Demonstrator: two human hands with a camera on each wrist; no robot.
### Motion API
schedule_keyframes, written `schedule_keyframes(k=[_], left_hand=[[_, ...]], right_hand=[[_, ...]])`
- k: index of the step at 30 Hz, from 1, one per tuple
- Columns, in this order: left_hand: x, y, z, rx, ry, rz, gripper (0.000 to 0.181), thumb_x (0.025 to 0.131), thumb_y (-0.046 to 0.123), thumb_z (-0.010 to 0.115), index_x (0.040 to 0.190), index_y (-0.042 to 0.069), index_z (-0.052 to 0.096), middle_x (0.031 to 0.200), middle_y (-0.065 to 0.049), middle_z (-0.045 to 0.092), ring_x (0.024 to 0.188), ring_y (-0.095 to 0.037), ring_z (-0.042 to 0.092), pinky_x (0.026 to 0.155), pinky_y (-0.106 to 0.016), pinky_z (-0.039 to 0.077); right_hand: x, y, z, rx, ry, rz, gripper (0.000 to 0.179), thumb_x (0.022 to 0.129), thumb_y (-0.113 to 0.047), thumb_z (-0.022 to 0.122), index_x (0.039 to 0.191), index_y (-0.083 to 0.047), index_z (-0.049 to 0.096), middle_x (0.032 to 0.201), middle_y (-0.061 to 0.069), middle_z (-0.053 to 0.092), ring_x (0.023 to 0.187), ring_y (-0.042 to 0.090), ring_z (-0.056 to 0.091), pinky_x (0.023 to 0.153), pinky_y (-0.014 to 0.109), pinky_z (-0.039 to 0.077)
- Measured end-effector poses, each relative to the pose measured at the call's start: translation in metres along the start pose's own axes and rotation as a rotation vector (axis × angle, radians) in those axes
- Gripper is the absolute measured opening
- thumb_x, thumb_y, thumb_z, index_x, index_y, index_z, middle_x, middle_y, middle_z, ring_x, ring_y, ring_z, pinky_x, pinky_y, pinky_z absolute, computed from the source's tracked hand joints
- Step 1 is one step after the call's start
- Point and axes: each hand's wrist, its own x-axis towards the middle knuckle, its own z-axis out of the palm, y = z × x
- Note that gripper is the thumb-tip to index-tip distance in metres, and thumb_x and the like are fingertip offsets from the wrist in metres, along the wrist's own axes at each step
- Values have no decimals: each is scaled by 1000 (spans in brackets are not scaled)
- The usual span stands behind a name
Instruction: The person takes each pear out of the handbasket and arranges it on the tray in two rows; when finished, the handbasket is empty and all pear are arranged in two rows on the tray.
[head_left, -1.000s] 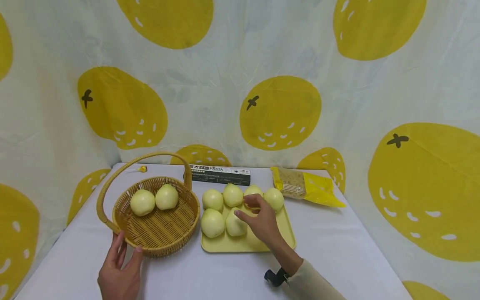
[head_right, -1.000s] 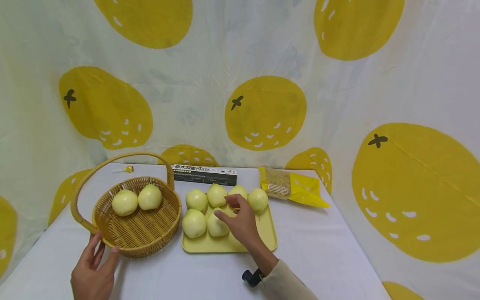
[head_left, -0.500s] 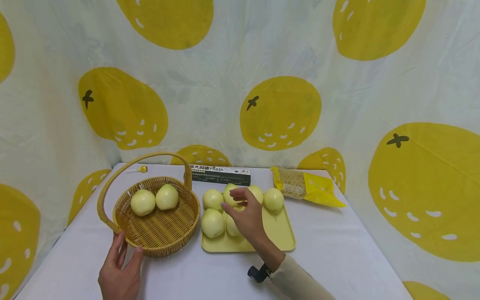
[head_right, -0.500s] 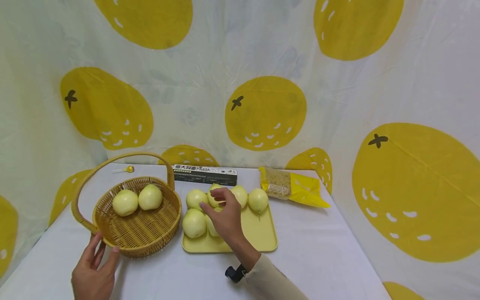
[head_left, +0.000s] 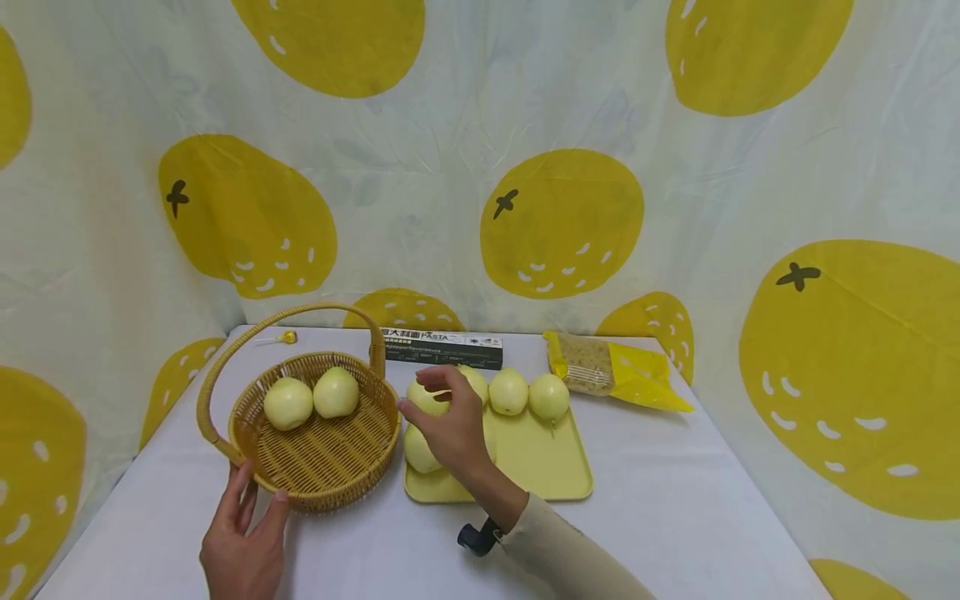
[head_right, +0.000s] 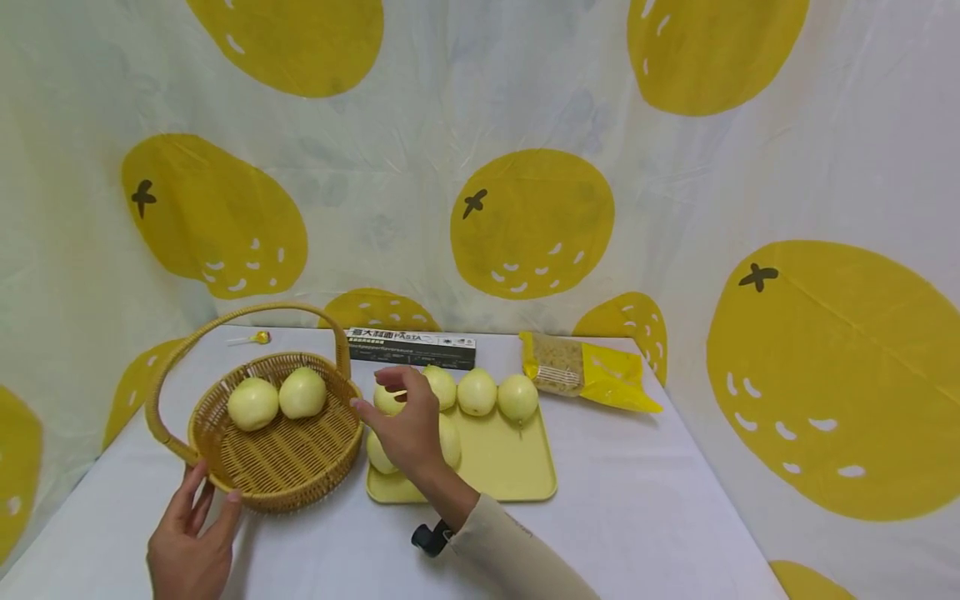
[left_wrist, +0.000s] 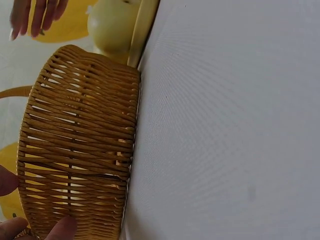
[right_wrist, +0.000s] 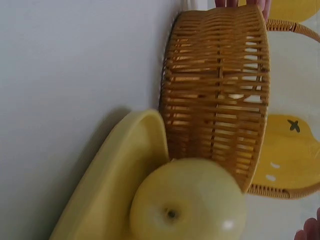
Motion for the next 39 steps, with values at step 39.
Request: schedule_keyframes(k=[39], left_hand=[[-2,1,-1,-5,-4,29,68,101,13,70,163,24,43,175,0,24,154,-38,42,86,3,47]], right_hand=[[31,3,108,-284,-270,21,79,83,-45,92,150,-25,54,141,-4,60,129,10,58,105,27,55]])
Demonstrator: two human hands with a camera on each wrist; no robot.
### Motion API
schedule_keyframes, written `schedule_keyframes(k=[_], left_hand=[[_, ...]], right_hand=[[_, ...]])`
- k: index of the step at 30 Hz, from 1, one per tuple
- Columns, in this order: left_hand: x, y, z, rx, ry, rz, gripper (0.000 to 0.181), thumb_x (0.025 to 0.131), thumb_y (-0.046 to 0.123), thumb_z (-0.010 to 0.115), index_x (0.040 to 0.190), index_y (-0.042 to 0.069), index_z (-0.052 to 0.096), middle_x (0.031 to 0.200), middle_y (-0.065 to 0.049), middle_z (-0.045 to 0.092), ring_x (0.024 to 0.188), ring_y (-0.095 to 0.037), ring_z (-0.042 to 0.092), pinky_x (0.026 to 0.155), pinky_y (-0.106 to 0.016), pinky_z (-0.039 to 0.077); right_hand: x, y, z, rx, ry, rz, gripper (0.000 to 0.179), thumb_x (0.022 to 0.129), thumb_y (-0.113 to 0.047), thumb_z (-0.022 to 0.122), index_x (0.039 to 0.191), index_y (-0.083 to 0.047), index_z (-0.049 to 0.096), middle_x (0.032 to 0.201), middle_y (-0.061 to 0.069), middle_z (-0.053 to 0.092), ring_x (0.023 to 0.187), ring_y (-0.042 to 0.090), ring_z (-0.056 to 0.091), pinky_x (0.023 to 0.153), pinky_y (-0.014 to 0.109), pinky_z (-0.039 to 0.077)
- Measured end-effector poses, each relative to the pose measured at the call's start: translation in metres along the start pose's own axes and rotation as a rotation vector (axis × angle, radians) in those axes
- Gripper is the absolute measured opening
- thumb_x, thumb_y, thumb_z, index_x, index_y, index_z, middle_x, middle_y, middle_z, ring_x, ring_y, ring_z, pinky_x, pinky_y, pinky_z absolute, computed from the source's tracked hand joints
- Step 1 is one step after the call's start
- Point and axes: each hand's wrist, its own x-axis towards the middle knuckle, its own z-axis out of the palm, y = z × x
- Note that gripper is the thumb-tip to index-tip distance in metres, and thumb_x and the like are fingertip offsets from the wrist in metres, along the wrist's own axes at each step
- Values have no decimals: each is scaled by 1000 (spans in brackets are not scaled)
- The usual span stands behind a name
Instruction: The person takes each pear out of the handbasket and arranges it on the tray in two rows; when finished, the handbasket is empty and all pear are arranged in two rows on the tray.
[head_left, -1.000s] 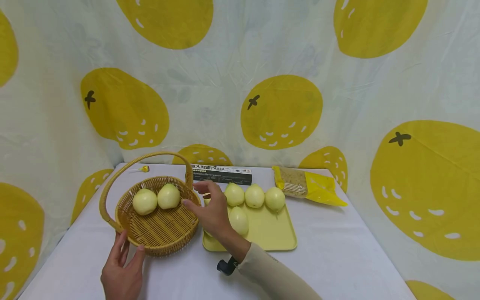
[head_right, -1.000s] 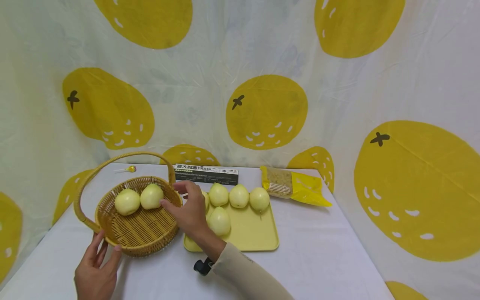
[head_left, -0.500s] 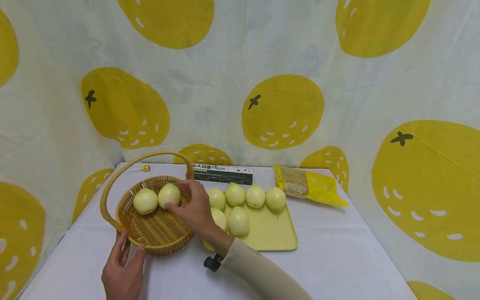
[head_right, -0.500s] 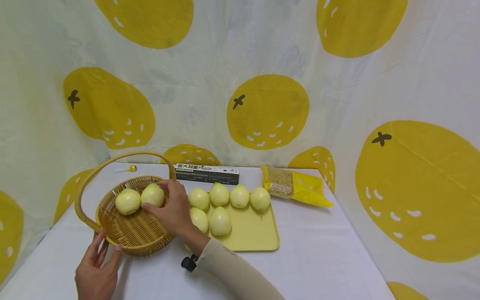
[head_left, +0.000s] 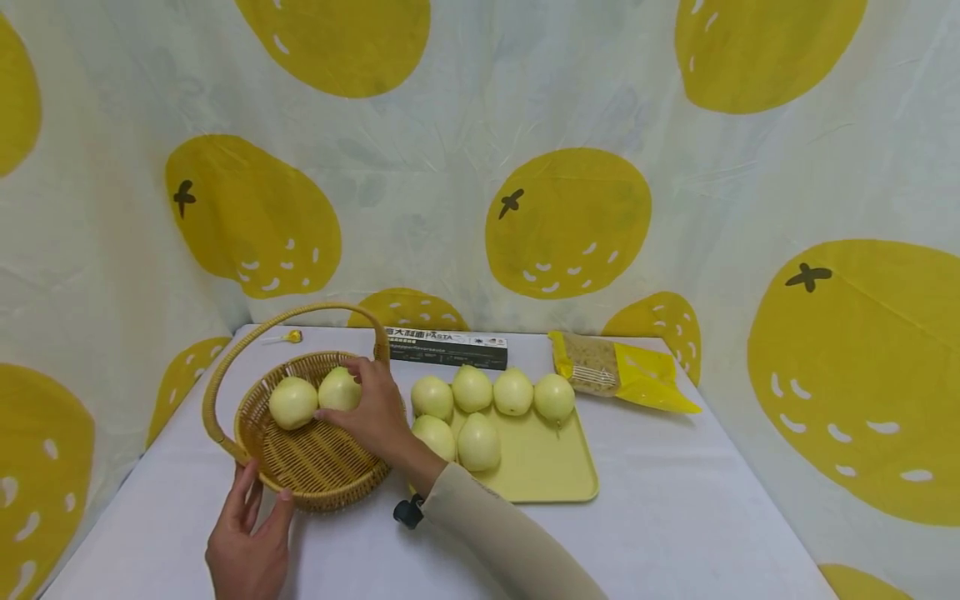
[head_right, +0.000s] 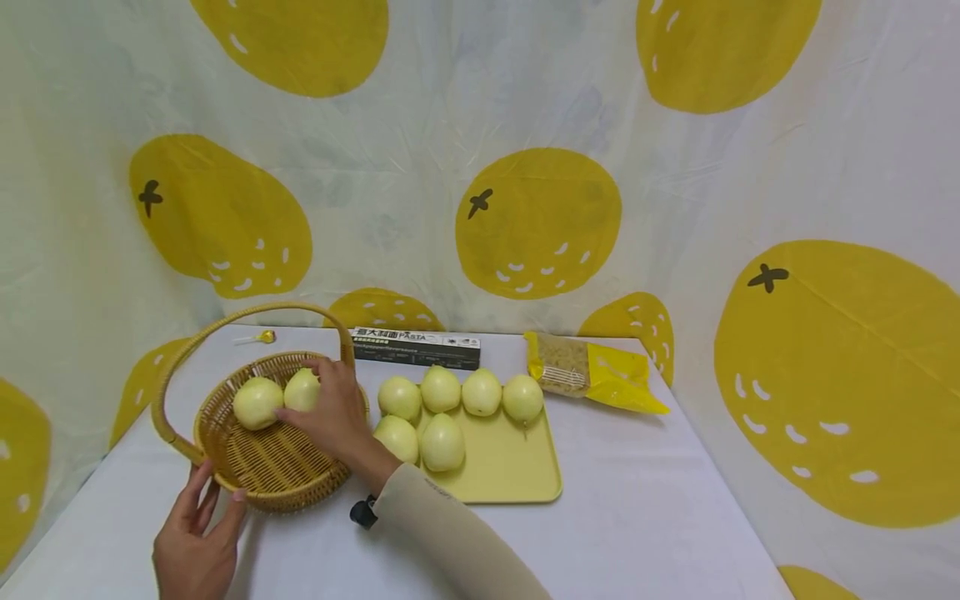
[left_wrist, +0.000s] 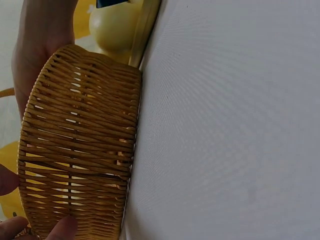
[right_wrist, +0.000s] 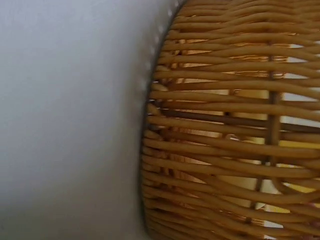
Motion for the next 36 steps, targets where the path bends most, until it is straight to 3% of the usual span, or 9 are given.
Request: schedule_keyframes(k=[11,17,25,36], left_hand=[[-1,-1,3,1,15,-35,68,101,14,70,163,28,43,175,5,22,155,-36,41,86,3,47],[-1,1,1,7,28,-23,68,102,13,70,163,28,43,175,6,22,155,-37,41,86,3,47],[1,-1,-1,-9,17,-20,69,102,12,69,163,28,42,175,2,22,155,-38,40,85,5,47],[-1,1,1,14,-4,-16,69,103,14,68,164,28,40,176,5,20,156,-36,39,88,2,47]], right_hand=[[22,12,3,-151,-119,-33,88,81,-45,93,156,-25,51,148,-3,61,131,13,60,107,27,57],[26,12,5,-161,-202,-45,89,80,-42,94,156,-26,51,160,-7,54,144,14,55,114,27,54],[27,14,10,-312,-262,-60,90,80,-49,93,157,-26,52,161,-8,53,149,15,51,122,34,48],[22,14,8,-355,-289,-30,75,76,-49,96,142,-31,65,136,-12,68,140,11,55,116,23,50]])
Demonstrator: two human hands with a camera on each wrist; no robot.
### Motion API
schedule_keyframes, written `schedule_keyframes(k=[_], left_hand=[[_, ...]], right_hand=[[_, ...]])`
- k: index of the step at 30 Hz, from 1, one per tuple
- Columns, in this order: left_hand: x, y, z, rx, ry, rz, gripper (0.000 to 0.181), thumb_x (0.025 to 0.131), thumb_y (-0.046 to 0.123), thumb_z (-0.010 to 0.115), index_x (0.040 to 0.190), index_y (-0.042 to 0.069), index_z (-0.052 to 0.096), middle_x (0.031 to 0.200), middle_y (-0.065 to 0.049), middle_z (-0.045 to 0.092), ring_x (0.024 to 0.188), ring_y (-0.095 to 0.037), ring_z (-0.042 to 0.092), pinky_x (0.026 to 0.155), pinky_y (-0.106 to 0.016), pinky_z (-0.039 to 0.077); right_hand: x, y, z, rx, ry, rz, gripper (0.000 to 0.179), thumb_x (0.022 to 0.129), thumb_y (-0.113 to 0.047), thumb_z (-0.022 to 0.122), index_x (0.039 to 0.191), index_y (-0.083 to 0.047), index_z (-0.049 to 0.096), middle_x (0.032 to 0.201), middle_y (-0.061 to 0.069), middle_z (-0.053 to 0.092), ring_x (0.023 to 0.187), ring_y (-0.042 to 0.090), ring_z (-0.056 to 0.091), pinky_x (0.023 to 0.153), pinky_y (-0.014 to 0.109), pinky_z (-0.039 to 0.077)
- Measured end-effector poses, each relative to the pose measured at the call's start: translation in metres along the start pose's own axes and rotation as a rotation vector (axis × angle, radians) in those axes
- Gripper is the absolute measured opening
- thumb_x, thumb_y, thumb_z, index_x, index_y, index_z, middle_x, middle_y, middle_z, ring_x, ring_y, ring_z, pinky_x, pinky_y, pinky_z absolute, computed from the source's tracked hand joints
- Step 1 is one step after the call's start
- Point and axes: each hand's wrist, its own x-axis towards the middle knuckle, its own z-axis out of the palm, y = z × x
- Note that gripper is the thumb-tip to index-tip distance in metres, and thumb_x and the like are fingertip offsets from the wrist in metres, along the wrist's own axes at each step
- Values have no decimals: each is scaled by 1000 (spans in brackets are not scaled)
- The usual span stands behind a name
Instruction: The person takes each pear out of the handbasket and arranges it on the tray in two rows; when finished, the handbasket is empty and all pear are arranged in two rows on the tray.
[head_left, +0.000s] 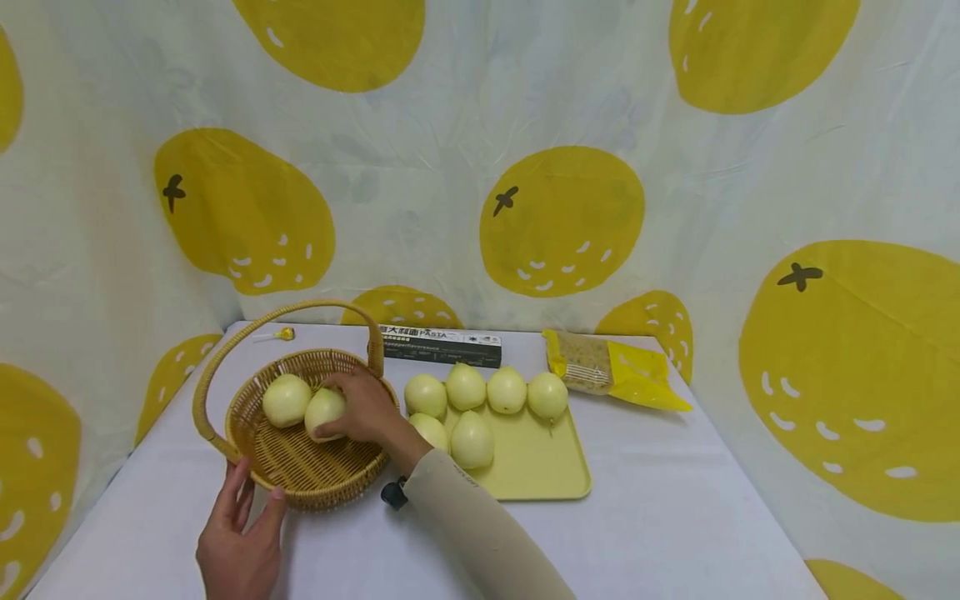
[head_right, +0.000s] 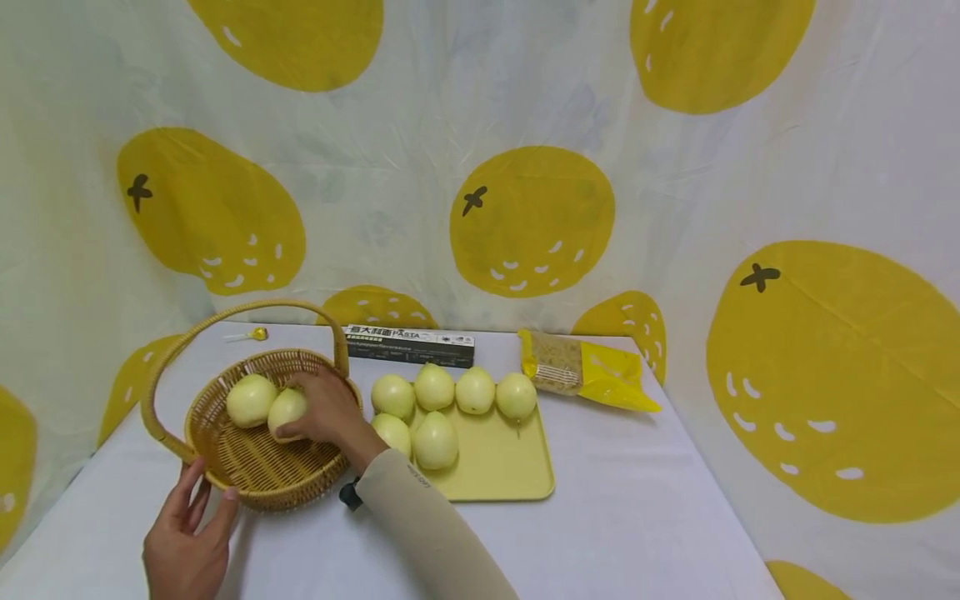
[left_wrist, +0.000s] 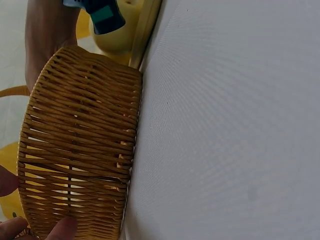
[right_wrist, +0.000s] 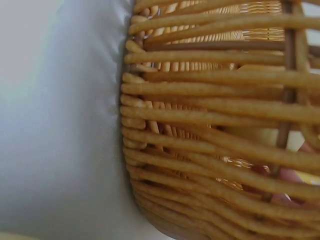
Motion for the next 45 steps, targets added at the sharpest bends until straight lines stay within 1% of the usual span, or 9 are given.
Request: schedule_keyframes(k=[4,7,15,19,26,32,36,40,45], left_hand=[[1,-1,0,-13,-11,-15,69,103,14,68,164,29,39,176,5,18,157,-36,37,88,3,47],[0,-1,0,-22,-8,-11,69,102,13,68,164,28,40,176,4,19,157,-37,38,87,4,47],[0,0,0,-22,-1,31,68,102,12,69,163,24,43,176,2,23,155,-37,41,87,4,47],[0,-1,1,-6,2,40,67,102,12,69,163,23,43,175,1,24,154,-38,42,88,3,47],[0,-1,0,18,1,25,68,103,13,67,164,24,41,175,3,21,155,-38,41,89,1,48],[1,0,1,28,18,33,68,102,11,68,164,24,41,175,2,23,154,-38,41,91,0,48],[1,-1,1,17,26,41,68,102,10,68,163,24,42,175,0,24,154,-38,42,91,0,48],[1,-2,2,1,31,25,68,101,11,69,163,25,43,175,1,25,154,-37,43,88,2,48],[1,-2,3,-11,28,20,68,101,11,70,163,25,43,175,0,25,154,-38,43,87,3,47]], right_hand=[[-1,0,1,12,-42,-38,76,74,-46,98,141,-29,64,134,-11,68,126,6,61,107,19,52],[-2,0,1,21,-65,-69,76,73,-44,99,140,-27,65,134,-11,69,122,4,62,105,17,52],[-3,2,0,32,-67,-118,79,73,-46,98,141,-29,63,136,-12,67,125,3,61,108,16,51],[-4,4,0,56,-46,-143,80,75,-46,96,144,-29,61,139,-12,66,127,4,61,108,18,51],[-7,5,-1,142,16,-143,81,77,-47,93,149,-34,58,149,-15,60,133,4,57,109,20,52],[-10,2,-2,146,119,-233,81,79,-47,91,150,-33,57,148,-10,60,133,6,57,108,19,52],[-10,2,-3,196,184,-290,82,78,-42,94,150,-28,58,147,-9,61,133,5,58,105,13,52],[-11,4,-3,261,215,-322,83,77,-38,95,150,-24,58,150,-9,60,136,5,56,101,8,52],[-17,6,-9,364,214,-307,81,78,-34,96,149,-22,59,149,-9,60,125,2,61,92,8,56]])
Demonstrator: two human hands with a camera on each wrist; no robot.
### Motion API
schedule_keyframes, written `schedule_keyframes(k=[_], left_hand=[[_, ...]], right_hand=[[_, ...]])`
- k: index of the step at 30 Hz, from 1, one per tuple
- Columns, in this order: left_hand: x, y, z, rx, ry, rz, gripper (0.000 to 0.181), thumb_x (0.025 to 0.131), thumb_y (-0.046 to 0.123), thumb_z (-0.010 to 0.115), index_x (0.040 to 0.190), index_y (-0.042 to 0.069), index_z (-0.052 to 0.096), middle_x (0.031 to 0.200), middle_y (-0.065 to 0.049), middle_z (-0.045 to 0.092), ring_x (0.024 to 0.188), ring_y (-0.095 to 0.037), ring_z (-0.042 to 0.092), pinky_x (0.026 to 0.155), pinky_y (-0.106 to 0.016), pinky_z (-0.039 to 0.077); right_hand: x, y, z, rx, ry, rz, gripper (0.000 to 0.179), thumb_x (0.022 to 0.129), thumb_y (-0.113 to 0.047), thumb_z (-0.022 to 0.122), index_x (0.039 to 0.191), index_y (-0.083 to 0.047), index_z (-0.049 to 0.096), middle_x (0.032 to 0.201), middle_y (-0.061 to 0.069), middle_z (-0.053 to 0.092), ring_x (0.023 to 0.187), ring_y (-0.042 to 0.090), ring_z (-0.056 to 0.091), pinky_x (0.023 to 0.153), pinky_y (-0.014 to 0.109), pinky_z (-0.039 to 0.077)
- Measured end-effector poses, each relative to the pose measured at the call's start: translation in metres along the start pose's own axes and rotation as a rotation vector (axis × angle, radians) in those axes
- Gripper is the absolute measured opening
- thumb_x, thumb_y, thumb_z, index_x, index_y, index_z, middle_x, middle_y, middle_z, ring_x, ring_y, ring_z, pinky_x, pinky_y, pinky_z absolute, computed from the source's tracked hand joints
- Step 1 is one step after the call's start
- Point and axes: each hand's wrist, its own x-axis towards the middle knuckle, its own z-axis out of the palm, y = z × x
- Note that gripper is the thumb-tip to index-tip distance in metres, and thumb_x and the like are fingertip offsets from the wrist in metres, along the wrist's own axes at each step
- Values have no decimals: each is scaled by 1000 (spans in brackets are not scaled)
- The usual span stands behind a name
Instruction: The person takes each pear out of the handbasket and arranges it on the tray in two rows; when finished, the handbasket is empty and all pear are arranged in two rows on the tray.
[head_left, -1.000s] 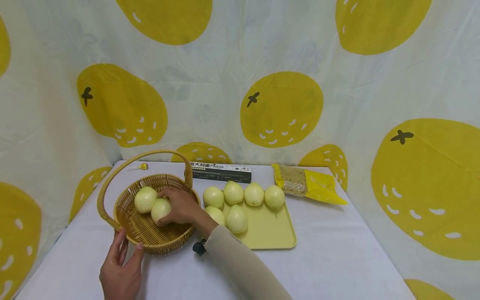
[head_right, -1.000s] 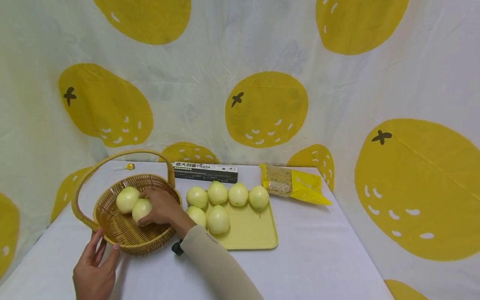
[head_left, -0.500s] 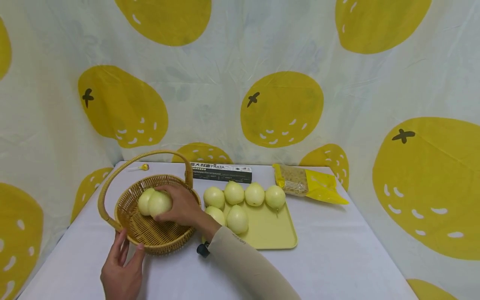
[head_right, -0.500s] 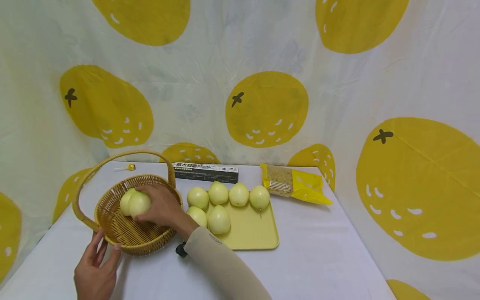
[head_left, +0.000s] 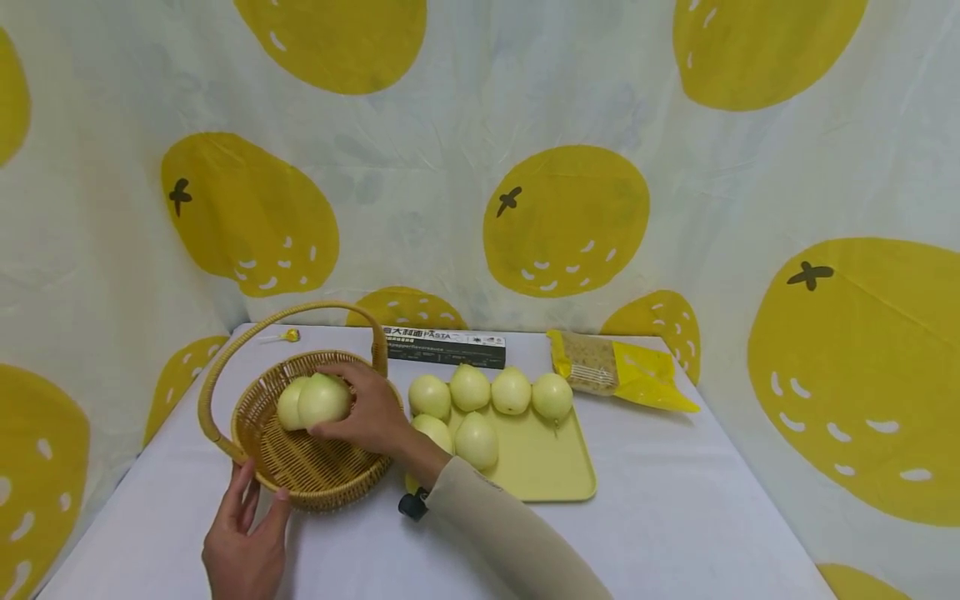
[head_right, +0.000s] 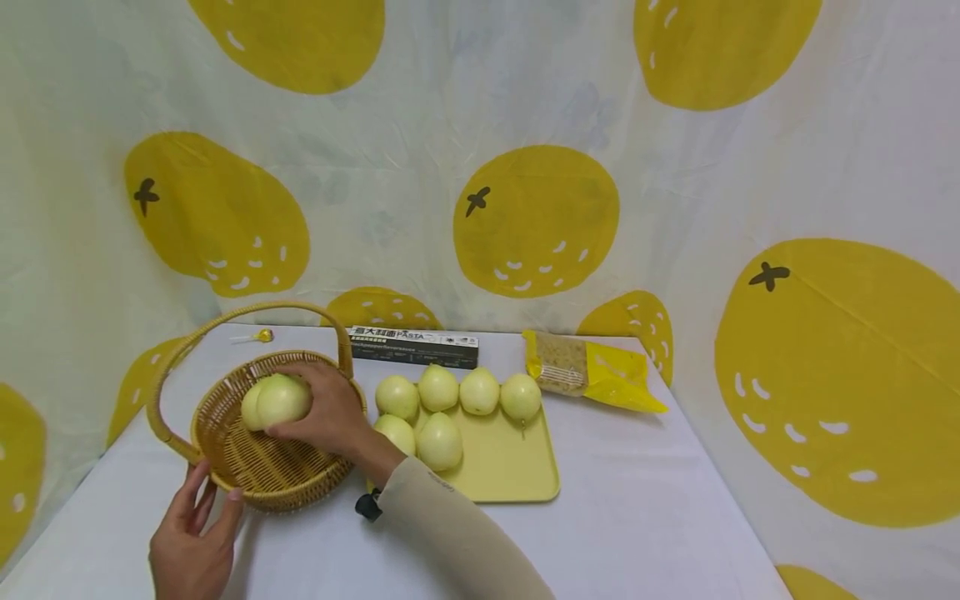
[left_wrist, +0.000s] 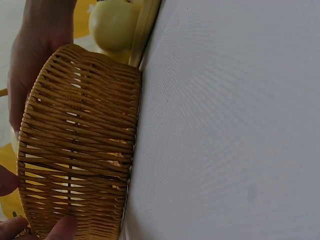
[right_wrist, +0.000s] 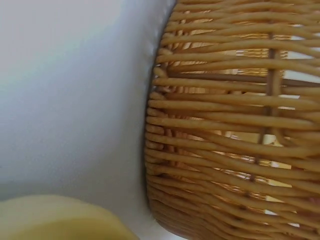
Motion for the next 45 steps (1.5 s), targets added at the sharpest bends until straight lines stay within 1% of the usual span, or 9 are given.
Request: schedule_keyframes(k=[6,10,15,18,22,24,29,34,45], left_hand=[[-1,1,0,1,-7,14,68,101,11,70,163,23,44,175,-1,26,153,-39,43,86,4,47],[-1,1,-2,-12,-17,20,68,101,11,70,163,21,43,175,-1,25,153,-39,42,86,5,46],[0,1,-2,-20,-23,9,68,101,12,70,163,21,43,175,-1,24,154,-39,41,86,5,46],[0,2,-1,-10,-21,4,68,101,11,69,163,23,42,175,-1,25,154,-39,42,86,5,46],[-1,2,-1,10,-16,9,69,102,11,69,164,23,42,175,0,24,154,-38,42,87,4,47],[-1,2,-1,19,-15,7,69,102,11,68,164,24,41,175,1,24,154,-38,42,88,3,47],[0,3,-2,11,-20,-18,69,103,13,68,164,26,40,175,3,22,155,-37,40,87,3,48],[2,2,-2,-8,-29,-57,69,103,14,68,164,29,39,176,7,18,158,-35,36,88,3,48],[2,0,-2,21,-35,-71,69,104,18,68,165,30,37,175,9,17,158,-35,37,90,0,48]], right_hand=[[-9,-17,-17,169,17,128,82,76,-26,98,149,-24,60,147,-10,61,111,1,64,88,14,60],[-17,-28,-29,208,42,180,82,76,-27,98,149,-30,60,143,-12,62,110,3,64,87,16,61],[-28,-39,-45,217,72,150,82,75,-27,98,146,-39,60,141,-14,62,116,2,63,91,19,62],[-36,-44,-56,232,85,134,82,74,-25,99,146,-37,61,141,-15,63,120,3,62,92,21,63],[-46,-48,-72,236,94,136,82,75,-25,99,148,-32,61,142,-12,63,119,8,62,92,26,65],[-51,-48,-80,236,99,136,82,75,-25,98,148,-30,61,143,-11,63,120,11,63,93,30,65],[-62,-44,-95,232,124,149,80,76,-25,98,146,-33,61,145,-10,61,123,18,63,96,37,65],[-73,-38,-108,204,149,164,80,76,-26,98,146,-35,61,146,-11,61,124,18,63,97,36,64],[-94,-24,-133,189,172,215,80,77,-22,98,146,-37,60,150,-10,60,125,24,63,98,40,63]])
